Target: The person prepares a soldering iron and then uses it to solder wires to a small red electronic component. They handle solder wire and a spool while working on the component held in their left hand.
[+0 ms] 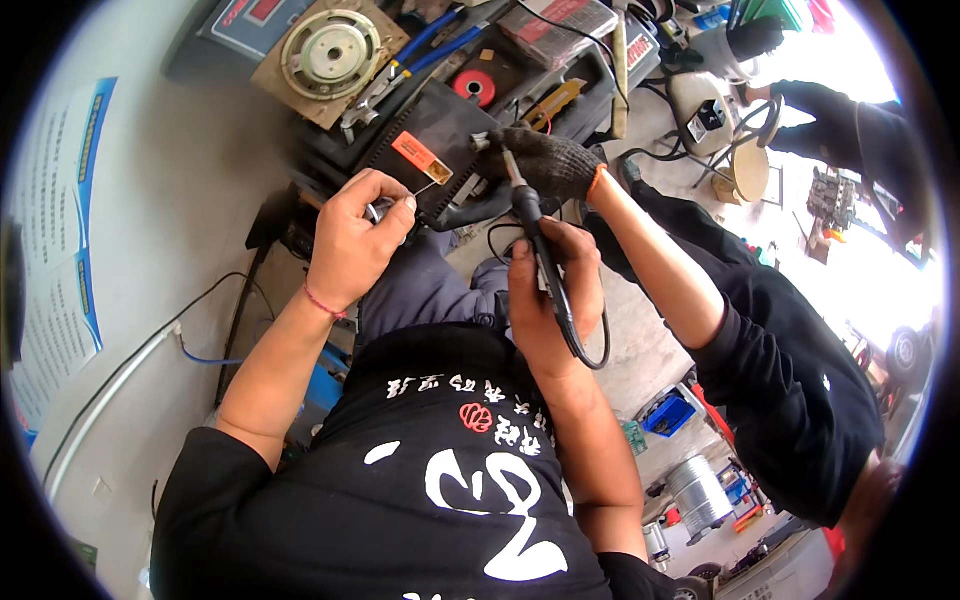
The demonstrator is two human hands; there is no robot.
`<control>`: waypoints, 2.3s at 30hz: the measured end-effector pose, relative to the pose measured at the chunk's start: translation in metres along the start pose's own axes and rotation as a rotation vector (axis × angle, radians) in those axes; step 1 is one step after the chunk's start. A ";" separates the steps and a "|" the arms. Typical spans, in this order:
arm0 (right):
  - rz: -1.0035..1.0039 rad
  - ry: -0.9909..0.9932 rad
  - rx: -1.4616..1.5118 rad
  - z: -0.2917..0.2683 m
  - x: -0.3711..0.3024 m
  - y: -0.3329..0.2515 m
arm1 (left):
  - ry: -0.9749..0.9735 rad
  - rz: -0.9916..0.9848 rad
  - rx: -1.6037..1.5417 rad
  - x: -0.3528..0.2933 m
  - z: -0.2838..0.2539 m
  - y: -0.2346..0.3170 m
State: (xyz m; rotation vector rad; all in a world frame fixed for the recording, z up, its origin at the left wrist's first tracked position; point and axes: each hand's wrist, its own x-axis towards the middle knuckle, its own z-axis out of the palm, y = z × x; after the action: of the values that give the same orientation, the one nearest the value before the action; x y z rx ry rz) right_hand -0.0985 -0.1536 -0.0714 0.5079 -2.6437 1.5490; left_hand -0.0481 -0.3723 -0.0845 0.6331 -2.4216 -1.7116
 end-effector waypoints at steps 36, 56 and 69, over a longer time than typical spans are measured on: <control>-0.118 -0.028 0.256 -0.041 -0.011 -0.040 | -0.100 0.009 0.011 -0.001 -0.004 0.033; 0.176 0.118 0.345 -0.062 -0.052 -0.015 | -0.113 -0.092 -0.064 -0.029 0.006 0.033; -0.039 -0.118 0.273 0.002 -0.012 -0.006 | 0.073 -0.188 -0.159 -0.034 -0.014 -0.004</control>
State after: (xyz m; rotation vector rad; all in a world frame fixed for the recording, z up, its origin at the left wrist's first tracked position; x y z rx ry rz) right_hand -0.0852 -0.1549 -0.0695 0.6799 -2.4956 1.9374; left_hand -0.0112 -0.3723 -0.0781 0.9083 -2.2106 -1.8908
